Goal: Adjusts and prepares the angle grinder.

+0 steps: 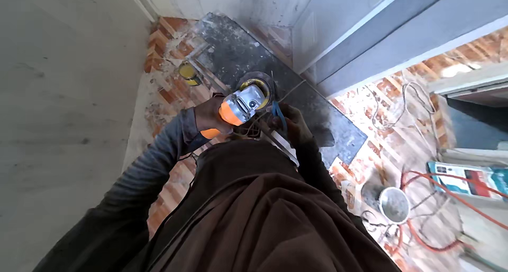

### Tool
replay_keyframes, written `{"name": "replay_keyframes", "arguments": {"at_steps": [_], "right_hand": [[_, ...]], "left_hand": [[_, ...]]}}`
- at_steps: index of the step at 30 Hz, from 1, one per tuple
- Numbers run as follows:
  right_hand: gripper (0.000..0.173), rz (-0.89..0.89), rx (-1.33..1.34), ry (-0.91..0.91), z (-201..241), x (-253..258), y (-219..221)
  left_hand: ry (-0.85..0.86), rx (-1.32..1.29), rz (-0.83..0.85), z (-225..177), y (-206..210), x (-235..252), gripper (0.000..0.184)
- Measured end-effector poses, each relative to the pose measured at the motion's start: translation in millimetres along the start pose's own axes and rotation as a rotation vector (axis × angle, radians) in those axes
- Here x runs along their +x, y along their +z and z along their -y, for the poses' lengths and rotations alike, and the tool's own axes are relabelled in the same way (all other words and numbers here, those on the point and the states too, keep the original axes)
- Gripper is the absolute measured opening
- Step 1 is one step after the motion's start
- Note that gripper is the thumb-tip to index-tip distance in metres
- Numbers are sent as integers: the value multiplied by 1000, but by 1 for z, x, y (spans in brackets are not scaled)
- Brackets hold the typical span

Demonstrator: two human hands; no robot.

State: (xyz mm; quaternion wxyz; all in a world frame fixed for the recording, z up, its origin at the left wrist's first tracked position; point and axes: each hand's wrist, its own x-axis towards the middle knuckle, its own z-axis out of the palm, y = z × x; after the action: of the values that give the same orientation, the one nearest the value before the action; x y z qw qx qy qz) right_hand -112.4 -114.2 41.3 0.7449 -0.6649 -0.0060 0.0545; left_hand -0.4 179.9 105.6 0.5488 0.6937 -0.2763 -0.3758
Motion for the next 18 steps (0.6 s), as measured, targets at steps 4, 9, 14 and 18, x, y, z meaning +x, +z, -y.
{"name": "replay_keyframes", "arguments": {"at_steps": [4,9,14,18], "right_hand": [[48,30,-36,23,8,6,5],[43,30,-91,18,10,13,4],[45,16,-85,6,6,15,5],[34,8,-122,1,5,9,-1]], "left_hand": [[-53,-3,-13,1,-8,-8,59],[-88,18,-54,6,-12,-12,54],[-70,-71,-64,11,-10,-12,55],[-98,-58,-45,13,-12,-12,55]]}}
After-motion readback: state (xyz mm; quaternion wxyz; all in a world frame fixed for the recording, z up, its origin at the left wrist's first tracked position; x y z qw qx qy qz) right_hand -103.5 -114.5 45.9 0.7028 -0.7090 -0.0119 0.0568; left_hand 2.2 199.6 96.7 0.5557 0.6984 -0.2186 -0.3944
